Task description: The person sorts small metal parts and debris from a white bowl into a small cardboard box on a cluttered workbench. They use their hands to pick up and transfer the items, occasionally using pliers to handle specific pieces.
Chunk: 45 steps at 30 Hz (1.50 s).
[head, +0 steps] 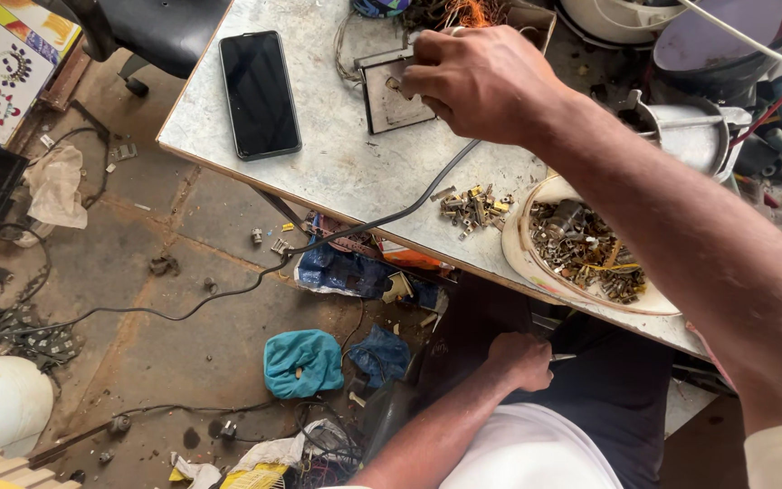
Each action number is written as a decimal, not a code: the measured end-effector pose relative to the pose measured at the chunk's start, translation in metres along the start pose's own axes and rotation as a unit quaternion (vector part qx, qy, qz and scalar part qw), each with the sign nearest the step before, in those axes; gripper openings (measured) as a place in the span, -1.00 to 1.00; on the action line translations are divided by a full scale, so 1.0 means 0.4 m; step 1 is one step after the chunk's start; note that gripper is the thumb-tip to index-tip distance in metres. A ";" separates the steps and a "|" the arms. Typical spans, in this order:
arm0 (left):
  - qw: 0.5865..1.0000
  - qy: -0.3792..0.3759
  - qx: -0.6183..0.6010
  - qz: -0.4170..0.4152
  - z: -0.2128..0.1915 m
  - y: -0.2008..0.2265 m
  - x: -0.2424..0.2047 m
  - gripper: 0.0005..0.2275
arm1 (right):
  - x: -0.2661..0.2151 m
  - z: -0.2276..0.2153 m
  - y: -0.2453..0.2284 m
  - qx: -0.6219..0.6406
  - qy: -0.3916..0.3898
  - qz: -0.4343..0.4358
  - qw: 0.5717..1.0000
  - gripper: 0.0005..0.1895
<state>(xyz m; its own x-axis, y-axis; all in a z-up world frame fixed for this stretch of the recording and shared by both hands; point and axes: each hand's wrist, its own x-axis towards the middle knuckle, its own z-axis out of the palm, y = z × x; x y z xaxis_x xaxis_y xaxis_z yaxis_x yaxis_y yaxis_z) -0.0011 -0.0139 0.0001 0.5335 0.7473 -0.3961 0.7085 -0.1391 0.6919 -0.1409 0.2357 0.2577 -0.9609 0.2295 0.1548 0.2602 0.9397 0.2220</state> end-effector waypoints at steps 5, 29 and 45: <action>1.000 -0.027 -0.004 -0.009 -0.007 0.000 0.003 -0.77 | 0.009 0.015 0.006 -0.072 0.000 -0.033 0.997 -0.81; 1.000 -0.025 -0.002 -0.011 -0.001 -0.003 0.010 -0.76 | -0.002 0.015 0.030 -0.098 0.009 -0.070 0.993 -0.97; 1.000 -0.018 -0.008 -0.012 -0.002 -0.006 0.006 -0.76 | -0.030 0.009 0.046 0.152 0.062 -0.010 0.986 -0.91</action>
<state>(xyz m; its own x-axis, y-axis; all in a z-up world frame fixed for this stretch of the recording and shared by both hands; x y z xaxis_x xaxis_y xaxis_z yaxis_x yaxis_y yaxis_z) -0.0021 -0.0114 -0.0021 0.5339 0.7257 -0.4340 0.7135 -0.1112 0.6918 -0.1248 0.2513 0.2565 -0.9421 0.1947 0.2731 0.1826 0.9807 -0.0693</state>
